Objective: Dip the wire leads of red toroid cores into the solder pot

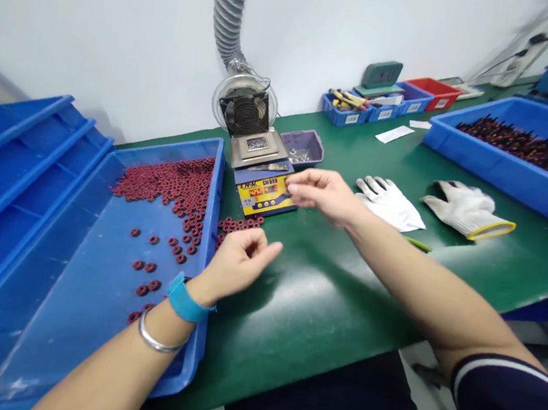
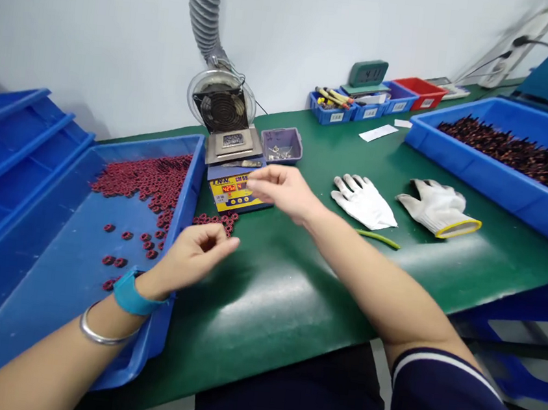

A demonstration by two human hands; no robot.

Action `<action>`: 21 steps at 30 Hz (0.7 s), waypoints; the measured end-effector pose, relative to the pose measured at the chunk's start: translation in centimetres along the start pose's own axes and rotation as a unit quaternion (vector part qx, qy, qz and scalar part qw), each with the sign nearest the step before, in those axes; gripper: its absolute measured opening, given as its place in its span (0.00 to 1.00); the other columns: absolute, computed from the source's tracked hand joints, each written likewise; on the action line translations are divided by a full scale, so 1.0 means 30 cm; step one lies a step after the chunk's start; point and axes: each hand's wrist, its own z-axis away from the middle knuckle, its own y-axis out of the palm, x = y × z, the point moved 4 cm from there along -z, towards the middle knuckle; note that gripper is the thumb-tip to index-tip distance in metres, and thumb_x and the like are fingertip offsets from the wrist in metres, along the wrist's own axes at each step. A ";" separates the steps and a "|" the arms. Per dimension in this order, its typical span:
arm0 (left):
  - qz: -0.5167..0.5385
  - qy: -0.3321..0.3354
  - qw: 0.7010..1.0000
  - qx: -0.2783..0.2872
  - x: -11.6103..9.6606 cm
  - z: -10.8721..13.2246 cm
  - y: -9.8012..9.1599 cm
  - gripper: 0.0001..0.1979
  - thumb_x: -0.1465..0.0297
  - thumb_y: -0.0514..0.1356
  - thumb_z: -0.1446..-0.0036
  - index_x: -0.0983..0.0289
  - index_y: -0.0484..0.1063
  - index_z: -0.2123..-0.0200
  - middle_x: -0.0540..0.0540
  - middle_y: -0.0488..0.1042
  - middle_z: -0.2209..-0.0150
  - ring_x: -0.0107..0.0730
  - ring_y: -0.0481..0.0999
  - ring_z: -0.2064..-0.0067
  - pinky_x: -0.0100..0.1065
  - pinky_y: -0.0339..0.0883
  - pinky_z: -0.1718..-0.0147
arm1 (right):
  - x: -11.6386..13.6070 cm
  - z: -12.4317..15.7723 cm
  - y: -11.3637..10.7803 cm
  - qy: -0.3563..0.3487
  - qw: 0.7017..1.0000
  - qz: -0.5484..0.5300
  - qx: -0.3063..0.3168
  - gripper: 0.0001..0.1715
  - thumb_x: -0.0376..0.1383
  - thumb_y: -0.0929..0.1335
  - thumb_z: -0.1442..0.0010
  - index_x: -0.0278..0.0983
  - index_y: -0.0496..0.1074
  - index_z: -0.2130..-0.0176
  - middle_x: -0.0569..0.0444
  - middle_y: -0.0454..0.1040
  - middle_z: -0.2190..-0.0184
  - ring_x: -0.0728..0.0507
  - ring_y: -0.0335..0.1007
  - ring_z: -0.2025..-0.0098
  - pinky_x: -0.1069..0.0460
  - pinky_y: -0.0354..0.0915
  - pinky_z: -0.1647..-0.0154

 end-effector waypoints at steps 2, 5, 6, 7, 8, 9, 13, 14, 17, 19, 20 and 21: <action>-0.030 0.008 0.997 0.076 -0.012 0.018 0.030 0.16 0.63 0.59 0.45 0.63 0.60 0.80 0.46 0.61 0.82 0.22 0.58 0.79 0.27 0.53 0.79 | 0.076 -0.118 0.004 -0.049 0.994 0.101 -0.015 0.09 0.34 0.75 0.54 0.34 0.74 0.71 0.55 0.74 0.77 0.52 0.69 0.76 0.54 0.71 0.70; -0.077 0.028 0.986 0.146 -0.012 0.038 0.055 0.13 0.63 0.60 0.46 0.63 0.64 0.76 0.48 0.67 0.78 0.25 0.63 0.76 0.28 0.58 0.76 | 0.178 -0.309 0.034 -0.110 0.950 0.290 -0.046 0.05 0.32 0.71 0.48 0.31 0.73 0.73 0.53 0.72 0.80 0.47 0.71 0.72 0.50 0.72 0.65; -0.101 0.039 0.982 0.155 -0.010 0.042 0.058 0.12 0.63 0.60 0.46 0.64 0.65 0.75 0.49 0.69 0.76 0.26 0.65 0.74 0.29 0.59 0.74 | 0.204 -0.370 0.047 -0.124 0.923 0.358 -0.059 0.04 0.31 0.71 0.48 0.30 0.73 0.73 0.52 0.72 0.79 0.45 0.72 0.70 0.49 0.72 0.63; -0.129 0.049 0.977 0.162 -0.008 0.044 0.058 0.11 0.62 0.60 0.46 0.64 0.66 0.73 0.51 0.70 0.74 0.28 0.67 0.72 0.30 0.61 0.72 | 0.225 -0.427 0.061 -0.139 0.892 0.424 -0.075 0.04 0.31 0.70 0.48 0.29 0.74 0.72 0.50 0.72 0.79 0.43 0.73 0.67 0.47 0.71 0.60; -0.158 0.056 0.972 0.166 -0.006 0.045 0.057 0.11 0.62 0.60 0.45 0.64 0.67 0.72 0.52 0.72 0.71 0.30 0.69 0.70 0.31 0.63 0.70 | 0.240 -0.480 0.076 -0.152 0.859 0.482 -0.084 0.05 0.30 0.70 0.48 0.29 0.74 0.71 0.48 0.73 0.77 0.40 0.74 0.63 0.45 0.71 0.57; -0.186 0.061 0.965 0.173 -0.004 0.045 0.056 0.11 0.62 0.60 0.45 0.64 0.68 0.69 0.53 0.73 0.69 0.32 0.71 0.68 0.33 0.64 0.68 | 0.248 -0.529 0.090 -0.162 0.829 0.528 -0.092 0.06 0.31 0.70 0.48 0.28 0.74 0.69 0.46 0.74 0.74 0.38 0.74 0.60 0.44 0.70 0.55; -0.262 0.064 0.941 0.207 -0.006 0.049 0.058 0.13 0.61 0.58 0.43 0.65 0.71 0.62 0.58 0.76 0.62 0.40 0.75 0.61 0.38 0.67 0.63 | 0.235 -0.677 0.136 -0.176 0.764 0.614 -0.094 0.11 0.31 0.71 0.49 0.25 0.74 0.64 0.39 0.76 0.66 0.31 0.73 0.54 0.41 0.68 0.51; -0.274 0.064 0.936 0.214 -0.007 0.049 0.059 0.13 0.61 0.58 0.43 0.65 0.71 0.61 0.58 0.76 0.61 0.42 0.76 0.60 0.39 0.68 0.62 | 0.225 -0.702 0.147 -0.177 0.758 0.621 -0.090 0.12 0.31 0.71 0.50 0.25 0.74 0.63 0.37 0.76 0.65 0.31 0.73 0.53 0.41 0.68 0.50; -0.300 0.064 0.924 0.228 -0.007 0.051 0.063 0.14 0.60 0.58 0.42 0.66 0.71 0.60 0.60 0.76 0.59 0.46 0.76 0.58 0.41 0.70 0.61 | 0.197 -0.749 0.182 -0.181 0.748 0.634 -0.075 0.14 0.31 0.73 0.51 0.25 0.74 0.63 0.35 0.76 0.62 0.29 0.72 0.52 0.40 0.67 0.49; -0.308 0.068 0.920 0.234 -0.005 0.051 0.066 0.15 0.60 0.58 0.43 0.66 0.71 0.60 0.60 0.76 0.59 0.47 0.77 0.58 0.42 0.70 0.61 | 0.182 -0.759 0.205 -0.181 0.743 0.641 -0.067 0.15 0.31 0.73 0.51 0.25 0.74 0.62 0.34 0.75 0.61 0.29 0.71 0.51 0.39 0.67 0.48; -0.310 0.070 0.918 0.235 -0.003 0.051 0.067 0.15 0.60 0.58 0.43 0.66 0.71 0.60 0.60 0.76 0.60 0.47 0.77 0.58 0.42 0.71 0.60 | 0.175 -0.761 0.216 -0.178 0.741 0.644 -0.064 0.16 0.31 0.73 0.51 0.25 0.74 0.61 0.34 0.75 0.60 0.30 0.71 0.51 0.39 0.67 0.49; -0.311 0.071 0.918 0.237 -0.001 0.051 0.068 0.15 0.60 0.58 0.43 0.66 0.71 0.60 0.60 0.76 0.60 0.47 0.77 0.58 0.42 0.71 0.60 | 0.169 -0.760 0.225 -0.173 0.739 0.648 -0.061 0.17 0.31 0.73 0.50 0.25 0.74 0.60 0.34 0.75 0.60 0.30 0.71 0.51 0.39 0.67 0.49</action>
